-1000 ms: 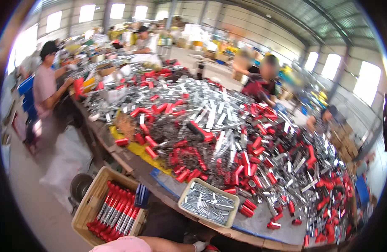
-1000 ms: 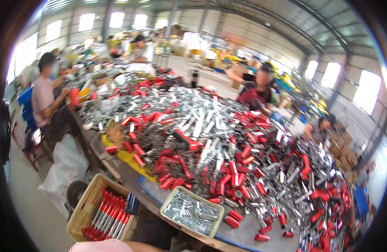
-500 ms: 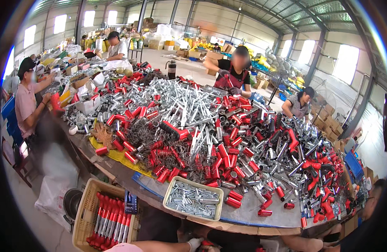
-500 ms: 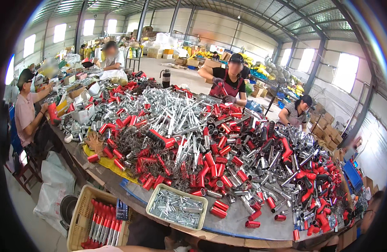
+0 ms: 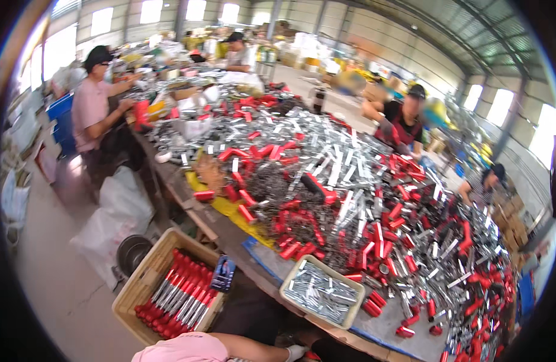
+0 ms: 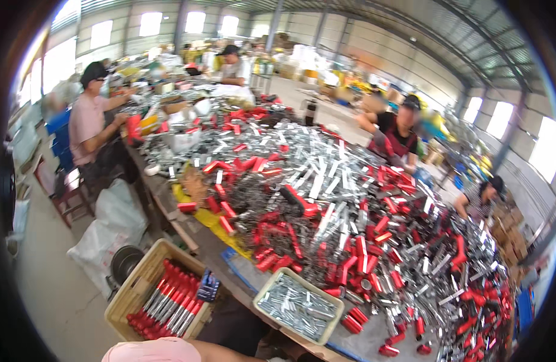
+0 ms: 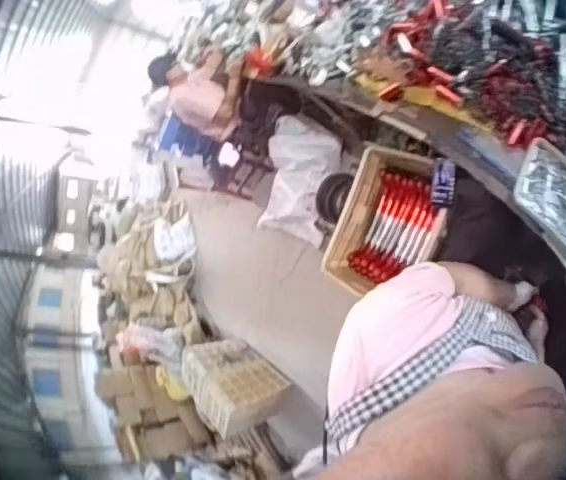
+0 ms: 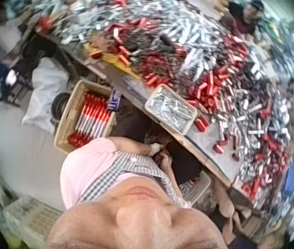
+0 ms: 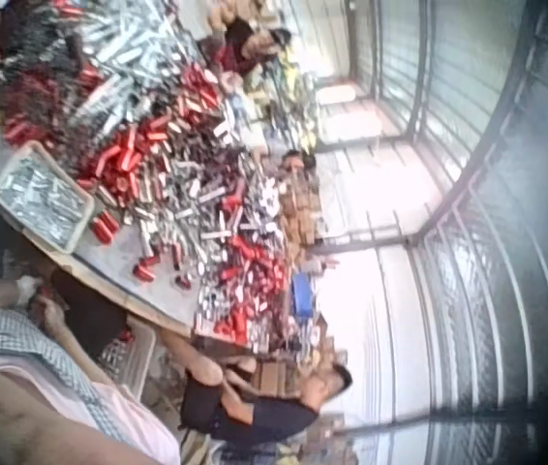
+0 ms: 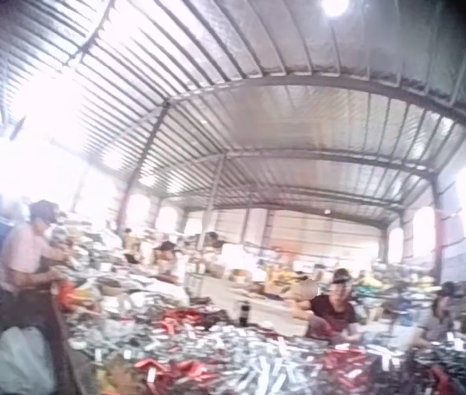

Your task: The person assembles metal handle tools by hand, connecting metal tubes, pins, and outer sleeves, and places the finished assemblies into a plastic basket.

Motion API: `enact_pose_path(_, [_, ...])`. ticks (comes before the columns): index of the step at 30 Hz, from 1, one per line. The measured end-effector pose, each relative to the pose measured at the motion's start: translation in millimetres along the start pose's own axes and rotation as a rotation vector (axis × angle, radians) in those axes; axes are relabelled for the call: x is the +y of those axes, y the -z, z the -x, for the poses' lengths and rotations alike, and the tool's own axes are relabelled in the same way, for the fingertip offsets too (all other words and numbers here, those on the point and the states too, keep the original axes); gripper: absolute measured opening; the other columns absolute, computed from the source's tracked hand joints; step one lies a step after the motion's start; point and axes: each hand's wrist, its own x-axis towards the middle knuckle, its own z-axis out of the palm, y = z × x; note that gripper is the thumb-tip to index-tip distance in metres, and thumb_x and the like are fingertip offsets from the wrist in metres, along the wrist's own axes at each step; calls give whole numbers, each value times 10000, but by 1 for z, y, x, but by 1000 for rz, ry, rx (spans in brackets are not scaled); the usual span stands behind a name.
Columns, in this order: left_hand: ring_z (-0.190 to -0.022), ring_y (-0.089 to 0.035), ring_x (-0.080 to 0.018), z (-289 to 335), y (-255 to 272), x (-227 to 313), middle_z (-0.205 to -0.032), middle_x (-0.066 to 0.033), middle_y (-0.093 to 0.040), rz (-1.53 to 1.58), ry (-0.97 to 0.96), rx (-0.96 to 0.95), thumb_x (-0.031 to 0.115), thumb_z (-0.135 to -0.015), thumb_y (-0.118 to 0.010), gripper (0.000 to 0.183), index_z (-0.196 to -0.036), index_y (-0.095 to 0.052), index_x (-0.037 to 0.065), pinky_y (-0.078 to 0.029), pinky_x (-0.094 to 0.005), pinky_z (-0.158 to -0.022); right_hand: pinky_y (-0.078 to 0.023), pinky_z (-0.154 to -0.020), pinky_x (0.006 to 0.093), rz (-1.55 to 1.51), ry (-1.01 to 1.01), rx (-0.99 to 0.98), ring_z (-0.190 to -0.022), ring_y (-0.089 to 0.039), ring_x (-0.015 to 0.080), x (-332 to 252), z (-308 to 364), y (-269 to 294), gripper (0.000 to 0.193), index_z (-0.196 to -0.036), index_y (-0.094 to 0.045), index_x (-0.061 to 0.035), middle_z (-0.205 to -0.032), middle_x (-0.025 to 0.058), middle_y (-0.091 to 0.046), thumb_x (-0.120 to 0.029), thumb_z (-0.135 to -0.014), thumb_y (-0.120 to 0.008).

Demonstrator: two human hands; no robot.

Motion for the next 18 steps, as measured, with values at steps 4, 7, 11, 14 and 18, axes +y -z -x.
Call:
enact_pose_path(4, [-863, -598, -286, -41, 8, -18, -931, -121, -673, -70, -81, 45, 217, -917, -503, 270, -942, -697, 31, -472, -433, -834, -353, -428, 270, -22, 6, -88, -439, -476, 150, 8, -13, 18, 206, -700, -618, -70, -557, 58, -555, -138, -866, -515])
enact_pose_path(7, [-911, -596, -287, 37, -1, 20, -986, -136, -674, 14, 73, -39, 215, -928, -494, 291, -1006, -687, 12, -461, -428, -858, -363, -434, 276, 40, -29, -59, -447, -484, 159, -18, 17, -16, 222, -683, -608, -70, -561, 70, -563, -147, -865, -507])
enact_pose_path(11, [-1036, -566, -241, 20, 2, 7, -1135, -151, -635, -10, 31, -8, 275, -951, -492, 356, -1145, -640, 15, -418, -395, -943, -363, -443, 299, 155, 71, -78, -455, -482, 169, -8, 1, -8, 276, -655, -595, -73, -546, 65, -555, -195, -884, -502])
enact_pose_path(14, [-1020, -584, -262, 4, 0, -3, -1121, -165, -646, -70, -45, 8, 290, -944, -510, 347, -1127, -659, 36, -433, -400, -932, -422, -490, 327, 171, -2, -127, -529, -541, 202, 6, -22, 23, 269, -751, -644, -37, -652, 96, -615, -239, -884, -527])
enact_pose_path(18, [-989, -619, -303, -28, 7, -14, -1093, -193, -669, -257, -191, 48, 319, -930, -548, 328, -1093, -696, 76, -464, -411, -911, -426, -527, 316, 122, 62, -55, -577, -538, 187, 0, -13, 20, 171, -879, -636, -44, -683, 71, -591, -200, -880, -565])
